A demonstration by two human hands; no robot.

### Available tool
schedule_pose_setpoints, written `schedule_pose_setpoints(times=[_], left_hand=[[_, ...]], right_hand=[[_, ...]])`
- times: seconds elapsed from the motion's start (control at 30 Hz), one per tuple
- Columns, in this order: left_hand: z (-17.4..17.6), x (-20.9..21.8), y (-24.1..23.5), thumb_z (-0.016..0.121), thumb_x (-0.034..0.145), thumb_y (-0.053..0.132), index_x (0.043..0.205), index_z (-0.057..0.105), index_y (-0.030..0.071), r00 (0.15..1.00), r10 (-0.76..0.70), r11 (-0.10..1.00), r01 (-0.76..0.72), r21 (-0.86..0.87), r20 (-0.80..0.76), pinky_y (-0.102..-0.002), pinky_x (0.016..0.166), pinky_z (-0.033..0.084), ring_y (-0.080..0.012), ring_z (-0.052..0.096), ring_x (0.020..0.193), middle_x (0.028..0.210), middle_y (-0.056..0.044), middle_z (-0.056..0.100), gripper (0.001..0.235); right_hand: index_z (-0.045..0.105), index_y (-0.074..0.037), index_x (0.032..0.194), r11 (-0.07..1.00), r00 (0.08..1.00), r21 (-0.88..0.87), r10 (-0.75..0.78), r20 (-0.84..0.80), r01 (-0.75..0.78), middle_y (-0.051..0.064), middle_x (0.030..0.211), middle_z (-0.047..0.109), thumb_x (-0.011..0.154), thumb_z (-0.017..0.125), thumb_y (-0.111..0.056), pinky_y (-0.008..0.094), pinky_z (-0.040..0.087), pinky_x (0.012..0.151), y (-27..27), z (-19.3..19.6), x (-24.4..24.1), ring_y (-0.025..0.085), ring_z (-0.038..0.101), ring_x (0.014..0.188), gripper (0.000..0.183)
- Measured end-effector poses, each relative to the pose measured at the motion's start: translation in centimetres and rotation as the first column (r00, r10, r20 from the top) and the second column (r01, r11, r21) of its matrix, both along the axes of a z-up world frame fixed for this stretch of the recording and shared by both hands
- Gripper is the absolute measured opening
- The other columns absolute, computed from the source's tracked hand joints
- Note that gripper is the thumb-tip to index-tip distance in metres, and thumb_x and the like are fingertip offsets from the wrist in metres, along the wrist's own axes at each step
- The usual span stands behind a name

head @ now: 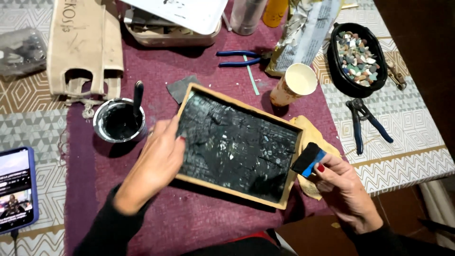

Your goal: Applying a layer of black coating to the base of a wooden tray using a brush and a small blue scraper.

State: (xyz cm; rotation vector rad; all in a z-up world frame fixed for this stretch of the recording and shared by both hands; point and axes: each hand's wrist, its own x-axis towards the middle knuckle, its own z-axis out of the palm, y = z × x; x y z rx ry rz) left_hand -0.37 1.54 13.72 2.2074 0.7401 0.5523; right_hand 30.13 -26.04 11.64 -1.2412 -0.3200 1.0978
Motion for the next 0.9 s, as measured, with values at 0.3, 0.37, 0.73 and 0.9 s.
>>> schedule_pose_setpoints(times=[0.3,0.37,0.73,0.9], left_hand=[[-1.0,-9.0,-3.2,0.050,0.087,0.015,0.148,0.055,0.023,0.932,0.104,0.609,-0.335,-0.719,-0.347,-0.033,0.102,0.054,-0.0156,0.074,0.110,0.135,-0.002,0.075,0.061],[-3.6,-9.9,-4.0,0.054,0.087,0.006,0.137,0.063,0.015,0.962,0.148,0.536,-0.274,-0.798,-0.230,-0.033,0.100,0.055,-0.0184,0.073,0.110,0.127,-0.006,0.076,0.051],[-14.6,-8.7,-12.6,0.049,0.062,-0.018,0.121,0.058,-0.013,0.758,0.520,0.270,0.291,-0.918,0.394,-0.059,0.117,0.037,-0.0379,0.056,0.126,0.125,-0.029,0.061,0.060],[-24.8,-3.0,-18.5,0.043,0.050,-0.016,0.109,0.061,-0.006,0.483,0.631,0.389,0.479,-0.787,0.606,-0.055,0.118,0.028,-0.0369,0.043,0.137,0.138,-0.027,0.052,0.062]], right_hand=[[0.064,-0.002,0.092,0.945,0.914,-0.172,0.314,0.258,-0.277,0.009,0.084,0.066,0.089,0.065,-0.003,0.024,0.041,0.060,9.6,4.5,-1.0,0.014,0.059,0.069,0.004],[0.065,-0.001,0.098,0.944,0.911,-0.170,0.319,0.261,-0.282,0.009,0.090,0.066,0.091,0.065,-0.002,0.025,0.046,0.064,13.5,4.2,0.1,0.014,0.060,0.072,0.008],[0.066,0.002,0.098,0.787,0.759,-0.143,0.617,0.206,-0.601,0.006,0.084,0.065,0.098,0.061,0.001,0.023,0.050,0.058,31.5,2.2,0.8,0.010,0.055,0.060,0.005],[0.070,0.003,0.091,0.657,0.616,-0.146,0.748,0.245,-0.740,0.005,0.073,0.065,0.096,0.064,0.003,0.019,0.044,0.052,37.1,-1.2,1.9,0.006,0.049,0.051,0.008]])
